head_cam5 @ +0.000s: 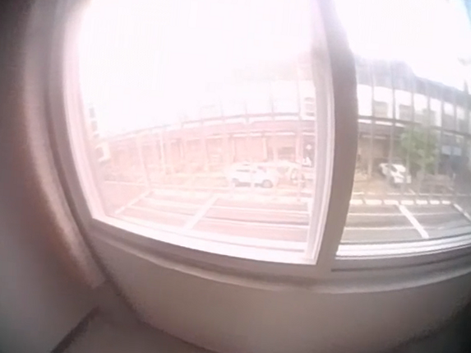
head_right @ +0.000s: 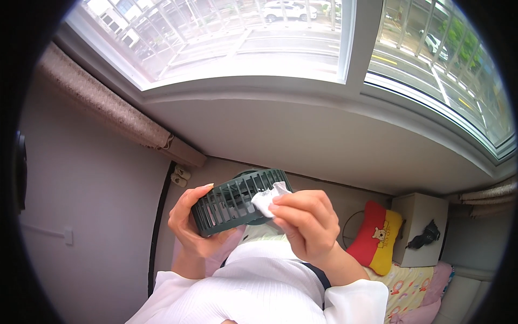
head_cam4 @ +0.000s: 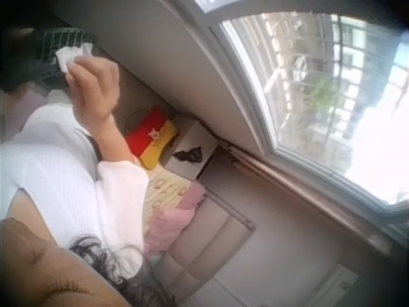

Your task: The person cleans a small portable fan by wiping its front grille and outer casing with a wipe.

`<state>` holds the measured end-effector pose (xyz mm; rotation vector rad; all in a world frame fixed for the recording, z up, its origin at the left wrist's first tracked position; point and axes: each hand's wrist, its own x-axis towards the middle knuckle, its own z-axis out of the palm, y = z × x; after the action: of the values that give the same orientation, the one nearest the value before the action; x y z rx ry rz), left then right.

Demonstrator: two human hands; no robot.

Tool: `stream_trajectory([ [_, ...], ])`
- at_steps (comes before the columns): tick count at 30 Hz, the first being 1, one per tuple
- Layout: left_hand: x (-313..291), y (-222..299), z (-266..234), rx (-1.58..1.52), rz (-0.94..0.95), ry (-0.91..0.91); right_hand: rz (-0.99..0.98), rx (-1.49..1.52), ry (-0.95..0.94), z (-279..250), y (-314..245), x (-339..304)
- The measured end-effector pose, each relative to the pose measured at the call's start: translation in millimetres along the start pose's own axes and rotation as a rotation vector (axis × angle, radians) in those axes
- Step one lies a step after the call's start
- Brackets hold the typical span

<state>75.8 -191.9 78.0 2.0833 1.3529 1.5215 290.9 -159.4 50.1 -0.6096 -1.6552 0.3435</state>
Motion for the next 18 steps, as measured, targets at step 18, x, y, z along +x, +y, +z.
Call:
stream_trajectory([
  [18,-2,2,3,0.042,0.045,-0.086,-0.018,-0.124,-0.122,6,2,16],
])
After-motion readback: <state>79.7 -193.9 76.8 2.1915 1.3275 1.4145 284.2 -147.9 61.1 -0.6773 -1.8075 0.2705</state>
